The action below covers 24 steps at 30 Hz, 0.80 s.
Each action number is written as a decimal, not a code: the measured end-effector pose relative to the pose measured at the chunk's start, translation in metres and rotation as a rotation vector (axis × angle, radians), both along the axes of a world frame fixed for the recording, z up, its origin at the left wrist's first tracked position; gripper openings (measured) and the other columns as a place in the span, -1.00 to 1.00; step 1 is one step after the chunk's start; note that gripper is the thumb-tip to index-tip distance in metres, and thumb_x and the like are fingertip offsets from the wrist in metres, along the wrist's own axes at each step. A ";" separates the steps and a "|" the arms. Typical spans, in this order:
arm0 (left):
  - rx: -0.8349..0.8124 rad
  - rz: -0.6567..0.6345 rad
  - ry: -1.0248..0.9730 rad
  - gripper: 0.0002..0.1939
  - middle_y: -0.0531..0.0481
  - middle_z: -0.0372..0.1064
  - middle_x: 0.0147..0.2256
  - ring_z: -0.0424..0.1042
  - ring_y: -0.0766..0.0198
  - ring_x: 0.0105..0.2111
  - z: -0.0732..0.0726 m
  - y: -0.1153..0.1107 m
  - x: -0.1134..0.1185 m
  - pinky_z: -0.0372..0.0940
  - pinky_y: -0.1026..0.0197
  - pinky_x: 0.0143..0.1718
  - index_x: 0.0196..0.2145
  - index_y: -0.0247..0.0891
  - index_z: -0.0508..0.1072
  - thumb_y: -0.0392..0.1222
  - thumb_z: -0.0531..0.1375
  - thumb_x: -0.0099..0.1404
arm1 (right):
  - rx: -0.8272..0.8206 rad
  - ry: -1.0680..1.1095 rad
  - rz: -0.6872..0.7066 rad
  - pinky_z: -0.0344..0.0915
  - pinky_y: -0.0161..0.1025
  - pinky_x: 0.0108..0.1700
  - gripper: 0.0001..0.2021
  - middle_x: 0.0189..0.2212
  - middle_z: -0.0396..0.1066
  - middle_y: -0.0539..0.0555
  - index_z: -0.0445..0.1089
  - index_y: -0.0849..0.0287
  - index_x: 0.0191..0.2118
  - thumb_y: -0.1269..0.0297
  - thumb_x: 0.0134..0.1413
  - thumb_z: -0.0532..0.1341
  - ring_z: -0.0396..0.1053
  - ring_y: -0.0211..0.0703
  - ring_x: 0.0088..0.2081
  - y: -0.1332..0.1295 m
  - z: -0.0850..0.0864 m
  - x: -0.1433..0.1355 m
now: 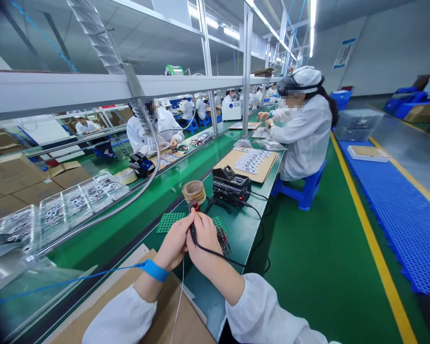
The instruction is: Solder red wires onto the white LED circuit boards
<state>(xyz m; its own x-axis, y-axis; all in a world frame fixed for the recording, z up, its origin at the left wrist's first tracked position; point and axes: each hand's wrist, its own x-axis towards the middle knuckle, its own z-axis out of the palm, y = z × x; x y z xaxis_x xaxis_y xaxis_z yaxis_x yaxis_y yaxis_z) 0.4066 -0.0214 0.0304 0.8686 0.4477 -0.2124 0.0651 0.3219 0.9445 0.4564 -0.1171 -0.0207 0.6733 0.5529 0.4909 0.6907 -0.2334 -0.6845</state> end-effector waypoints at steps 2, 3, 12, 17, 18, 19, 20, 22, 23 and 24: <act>0.016 0.052 -0.036 -0.28 0.21 0.17 -0.52 0.09 0.50 -0.62 -0.002 0.008 0.008 -0.06 0.40 -0.67 -0.36 -0.22 0.35 0.49 0.47 0.07 | -0.027 0.006 0.013 0.33 0.33 0.47 -0.41 0.45 0.32 0.35 0.23 0.11 0.56 0.16 0.53 0.15 0.28 0.26 0.47 -0.014 -0.005 -0.011; 0.020 0.069 -0.045 -0.30 0.20 0.18 -0.51 0.08 0.51 -0.62 -0.003 0.012 0.011 -0.07 0.41 -0.68 -0.37 -0.21 0.32 0.47 0.46 0.10 | -0.045 -0.007 0.035 0.32 0.35 0.47 -0.38 0.48 0.28 0.38 0.24 0.15 0.56 0.12 0.51 0.19 0.24 0.31 0.50 -0.026 -0.007 -0.018; -0.030 -0.030 -0.003 -0.33 0.28 0.06 -0.55 -0.04 0.54 -0.67 -0.034 0.038 0.016 -0.14 0.42 -0.69 -0.39 -0.18 0.27 0.44 0.45 0.13 | -0.454 -0.061 -0.143 0.55 -0.21 -0.08 -0.65 -0.17 0.63 0.11 0.56 0.08 -0.13 0.20 0.61 0.04 0.61 -0.07 -0.15 -0.109 0.040 0.051; -0.047 -0.069 -0.008 -0.30 0.28 0.05 -0.55 -0.04 0.53 -0.66 -0.051 0.040 0.013 -0.16 0.41 -0.67 -0.39 -0.18 0.26 0.47 0.45 0.13 | -0.685 -0.095 -0.261 0.48 0.13 0.16 -0.55 0.10 0.54 0.45 0.51 0.33 0.18 0.01 0.48 0.29 0.50 0.36 0.15 -0.037 0.030 0.102; -0.052 -0.071 -0.012 -0.30 0.28 0.04 -0.55 -0.04 0.52 -0.66 -0.054 0.040 0.013 -0.15 0.41 -0.66 -0.39 -0.18 0.26 0.48 0.44 0.13 | -0.722 -0.104 -0.285 0.48 0.16 0.12 -0.45 0.12 0.51 0.51 0.47 0.37 0.23 -0.07 0.48 0.28 0.48 0.41 0.15 -0.023 0.025 0.101; -0.057 -0.072 -0.017 -0.29 0.28 0.04 -0.55 -0.04 0.52 -0.65 -0.056 0.040 0.013 -0.15 0.41 -0.66 -0.39 -0.17 0.25 0.49 0.44 0.14 | -0.755 -0.112 -0.306 0.48 0.18 0.09 -0.37 0.13 0.48 0.55 0.44 0.40 0.26 -0.16 0.48 0.25 0.47 0.44 0.15 -0.012 0.020 0.098; -0.061 -0.073 -0.021 -0.29 0.27 0.04 -0.54 -0.04 0.51 -0.65 -0.059 0.041 0.013 -0.14 0.40 -0.65 -0.39 -0.17 0.25 0.49 0.44 0.15 | -0.785 -0.119 -0.325 0.49 0.18 0.07 -0.29 0.13 0.46 0.58 0.42 0.42 0.29 -0.23 0.47 0.23 0.45 0.46 0.15 -0.003 0.015 0.094; -0.071 -0.078 -0.024 -0.30 0.27 0.04 -0.54 -0.03 0.51 -0.64 -0.062 0.041 0.013 -0.14 0.40 -0.65 -0.38 -0.17 0.26 0.48 0.44 0.17 | -0.837 -0.126 -0.357 0.49 0.19 0.06 -0.19 0.13 0.45 0.61 0.38 0.45 0.32 -0.31 0.43 0.24 0.44 0.46 0.15 0.010 0.011 0.087; -0.075 -0.080 -0.024 -0.30 0.27 0.04 -0.54 -0.03 0.51 -0.64 -0.063 0.041 0.014 -0.14 0.40 -0.65 -0.39 -0.17 0.26 0.49 0.44 0.17 | -0.859 -0.125 -0.371 0.49 0.19 0.06 -0.17 0.13 0.45 0.61 0.36 0.47 0.33 -0.31 0.40 0.27 0.43 0.46 0.14 0.014 0.010 0.085; -0.079 -0.082 -0.022 -0.29 0.27 0.04 -0.55 -0.03 0.50 -0.64 -0.064 0.041 0.014 -0.14 0.39 -0.65 -0.39 -0.17 0.26 0.49 0.43 0.17 | -0.878 -0.124 -0.382 0.49 0.19 0.05 -0.16 0.13 0.45 0.61 0.35 0.47 0.34 -0.29 0.37 0.31 0.43 0.46 0.14 0.017 0.010 0.085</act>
